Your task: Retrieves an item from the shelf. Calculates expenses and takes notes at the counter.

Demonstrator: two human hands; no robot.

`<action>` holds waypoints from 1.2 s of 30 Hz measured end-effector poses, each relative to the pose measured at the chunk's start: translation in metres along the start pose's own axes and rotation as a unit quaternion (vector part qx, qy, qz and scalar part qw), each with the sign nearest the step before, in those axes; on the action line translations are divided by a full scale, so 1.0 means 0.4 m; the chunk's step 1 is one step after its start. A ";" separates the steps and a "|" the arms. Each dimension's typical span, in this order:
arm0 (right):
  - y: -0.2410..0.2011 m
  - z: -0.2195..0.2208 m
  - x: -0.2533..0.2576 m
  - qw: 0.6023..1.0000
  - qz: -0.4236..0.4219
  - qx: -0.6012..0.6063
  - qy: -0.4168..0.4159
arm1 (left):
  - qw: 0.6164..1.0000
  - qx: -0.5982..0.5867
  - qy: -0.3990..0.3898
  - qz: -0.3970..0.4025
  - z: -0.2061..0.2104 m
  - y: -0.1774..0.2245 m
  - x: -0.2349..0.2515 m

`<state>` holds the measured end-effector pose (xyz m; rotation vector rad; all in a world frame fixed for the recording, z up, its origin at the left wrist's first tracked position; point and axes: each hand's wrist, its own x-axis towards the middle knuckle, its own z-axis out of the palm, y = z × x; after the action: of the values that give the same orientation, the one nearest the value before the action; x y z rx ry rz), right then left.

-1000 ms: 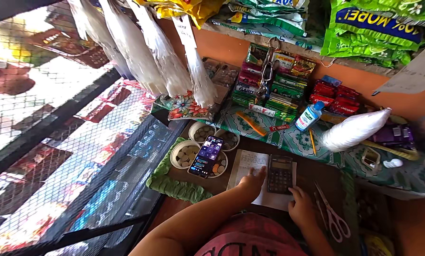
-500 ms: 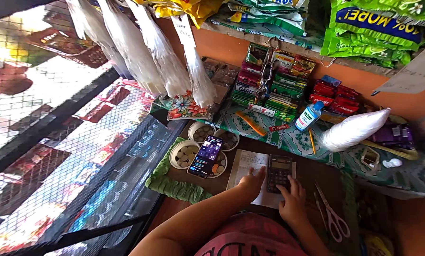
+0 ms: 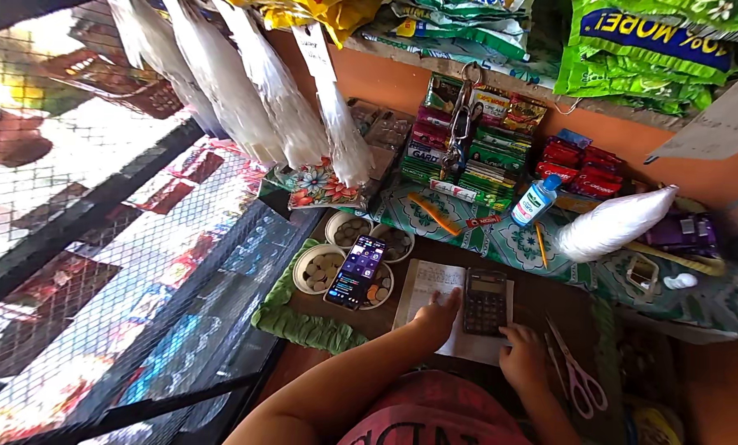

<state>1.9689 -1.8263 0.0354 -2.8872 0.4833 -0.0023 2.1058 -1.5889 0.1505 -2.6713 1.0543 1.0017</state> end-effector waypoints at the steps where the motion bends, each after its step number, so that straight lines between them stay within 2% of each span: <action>1: 0.000 -0.001 0.003 1.000 -0.006 -0.007 0.003 | 1.000 0.001 -0.001 0.000 0.001 0.000 0.000; 5: -0.033 0.005 0.014 0.999 -0.036 -0.003 0.033 | 1.000 0.003 0.004 0.004 0.008 -0.002 0.004; 8: -0.068 0.007 0.014 0.998 -0.066 -0.013 0.021 | 1.000 0.001 0.007 0.003 0.012 -0.004 0.004; 12: -0.084 -0.010 0.046 0.999 -0.036 -0.005 0.036 | 1.000 -0.002 0.000 -0.005 -0.001 0.001 -0.004; 17: -0.063 -0.005 0.066 1.000 0.006 0.010 0.003 | 1.000 -0.018 0.001 -0.002 -0.008 -0.002 -0.008; 23: -0.026 0.014 0.033 0.995 0.036 0.095 0.009 | 1.000 -0.017 -0.003 -0.005 -0.005 0.000 -0.006; 28: 0.000 0.029 -0.013 0.995 0.011 0.094 0.013 | 1.000 0.003 -0.007 -0.003 -0.004 0.000 -0.002; 36: 0.019 0.038 -0.021 0.999 -0.026 0.027 0.019 | 1.000 0.005 -0.006 -0.002 0.001 -0.002 0.003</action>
<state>1.9590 -1.8274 0.0191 -2.8495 0.4086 -0.0780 2.1068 -1.5890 0.1493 -2.6552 1.0486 1.0064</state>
